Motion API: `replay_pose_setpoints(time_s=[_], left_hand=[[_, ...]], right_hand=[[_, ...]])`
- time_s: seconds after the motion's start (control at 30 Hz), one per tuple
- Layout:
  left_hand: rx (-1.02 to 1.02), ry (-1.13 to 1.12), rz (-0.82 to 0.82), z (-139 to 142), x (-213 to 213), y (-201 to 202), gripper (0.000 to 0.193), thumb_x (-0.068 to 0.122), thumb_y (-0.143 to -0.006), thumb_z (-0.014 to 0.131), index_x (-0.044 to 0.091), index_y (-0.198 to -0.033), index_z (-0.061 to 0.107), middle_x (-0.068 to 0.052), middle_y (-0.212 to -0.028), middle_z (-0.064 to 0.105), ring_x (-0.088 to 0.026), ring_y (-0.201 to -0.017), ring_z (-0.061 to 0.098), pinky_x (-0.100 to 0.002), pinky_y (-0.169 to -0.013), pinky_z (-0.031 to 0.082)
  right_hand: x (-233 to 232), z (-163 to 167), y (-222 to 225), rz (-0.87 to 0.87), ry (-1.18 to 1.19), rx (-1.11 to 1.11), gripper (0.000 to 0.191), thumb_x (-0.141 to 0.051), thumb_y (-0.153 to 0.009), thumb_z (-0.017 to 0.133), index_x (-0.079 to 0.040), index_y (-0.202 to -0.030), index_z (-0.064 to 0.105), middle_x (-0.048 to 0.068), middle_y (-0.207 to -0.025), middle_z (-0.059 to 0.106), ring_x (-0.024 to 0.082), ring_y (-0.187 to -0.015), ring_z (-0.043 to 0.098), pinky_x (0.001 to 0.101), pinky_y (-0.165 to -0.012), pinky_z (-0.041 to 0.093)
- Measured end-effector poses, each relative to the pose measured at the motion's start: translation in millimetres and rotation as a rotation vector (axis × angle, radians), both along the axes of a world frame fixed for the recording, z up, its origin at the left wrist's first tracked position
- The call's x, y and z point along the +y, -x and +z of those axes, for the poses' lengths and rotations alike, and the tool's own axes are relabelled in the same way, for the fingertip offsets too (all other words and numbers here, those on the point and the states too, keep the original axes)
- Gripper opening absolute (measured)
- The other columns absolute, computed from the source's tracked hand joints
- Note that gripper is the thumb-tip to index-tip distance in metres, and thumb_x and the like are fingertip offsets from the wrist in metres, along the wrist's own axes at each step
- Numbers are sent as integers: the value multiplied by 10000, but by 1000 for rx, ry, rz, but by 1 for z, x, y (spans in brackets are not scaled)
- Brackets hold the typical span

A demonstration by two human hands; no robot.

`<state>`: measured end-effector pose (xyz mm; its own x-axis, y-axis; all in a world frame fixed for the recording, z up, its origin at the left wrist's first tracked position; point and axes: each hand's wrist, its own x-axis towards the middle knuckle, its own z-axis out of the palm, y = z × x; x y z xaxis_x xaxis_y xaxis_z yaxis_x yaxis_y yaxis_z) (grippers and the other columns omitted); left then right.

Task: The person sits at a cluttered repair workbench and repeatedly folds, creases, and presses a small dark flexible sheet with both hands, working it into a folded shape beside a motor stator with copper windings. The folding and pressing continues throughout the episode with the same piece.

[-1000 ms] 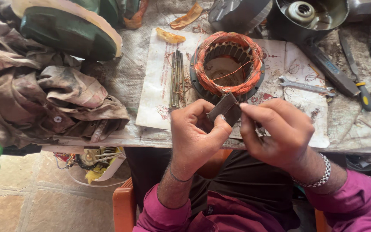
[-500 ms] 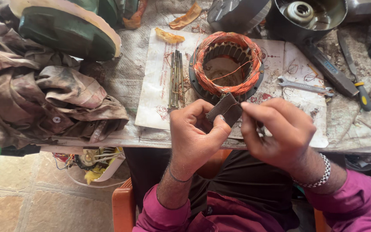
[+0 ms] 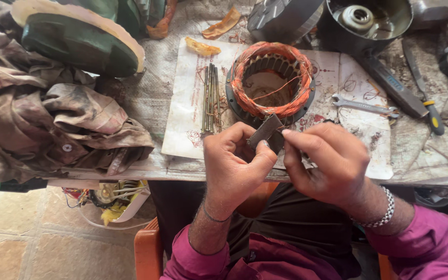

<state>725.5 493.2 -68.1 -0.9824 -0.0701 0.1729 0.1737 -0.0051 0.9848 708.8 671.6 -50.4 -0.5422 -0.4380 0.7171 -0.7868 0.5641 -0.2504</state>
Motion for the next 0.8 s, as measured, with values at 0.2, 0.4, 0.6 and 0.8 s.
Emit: replay_pose_setpoints(time_s=[0.2, 0.4, 0.6, 0.8], left_hand=[[10, 20, 10, 1, -1, 2, 81, 51, -859, 710, 16, -801, 665, 54, -650, 638, 26, -594, 556, -180, -500, 430], [13, 43, 24, 1, -1, 1, 90, 56, -852, 715, 15, -791, 664, 48, -639, 636, 25, -587, 550, -183, -491, 423], [18, 46, 30, 1, -1, 2, 85, 57, -850, 714, 13, -795, 667, 46, -649, 650, 23, -587, 568, -183, -489, 435], [-13, 9, 29, 2, 2, 2, 82, 60, -866, 707, 9, -809, 677, 48, -649, 646, 20, -584, 561, -186, -488, 423]], right_hand=[[-1, 1, 2, 30, -5, -18, 264, 58, -802, 782, 19, -1051, 706, 128, -822, 655, 267, -693, 654, 381, -607, 517], [-2, -1, 1, 77, -8, 7, 257, 67, -809, 777, 19, -1050, 700, 118, -820, 656, 267, -704, 668, 389, -619, 525], [-2, -2, 2, 50, -2, -10, 259, 54, -812, 784, 12, -1051, 693, 126, -834, 662, 278, -719, 676, 391, -637, 532], [-2, -1, -1, -17, 26, -51, 241, 48, -842, 779, -1, -1062, 695, 137, -860, 663, 285, -743, 679, 387, -663, 542]])
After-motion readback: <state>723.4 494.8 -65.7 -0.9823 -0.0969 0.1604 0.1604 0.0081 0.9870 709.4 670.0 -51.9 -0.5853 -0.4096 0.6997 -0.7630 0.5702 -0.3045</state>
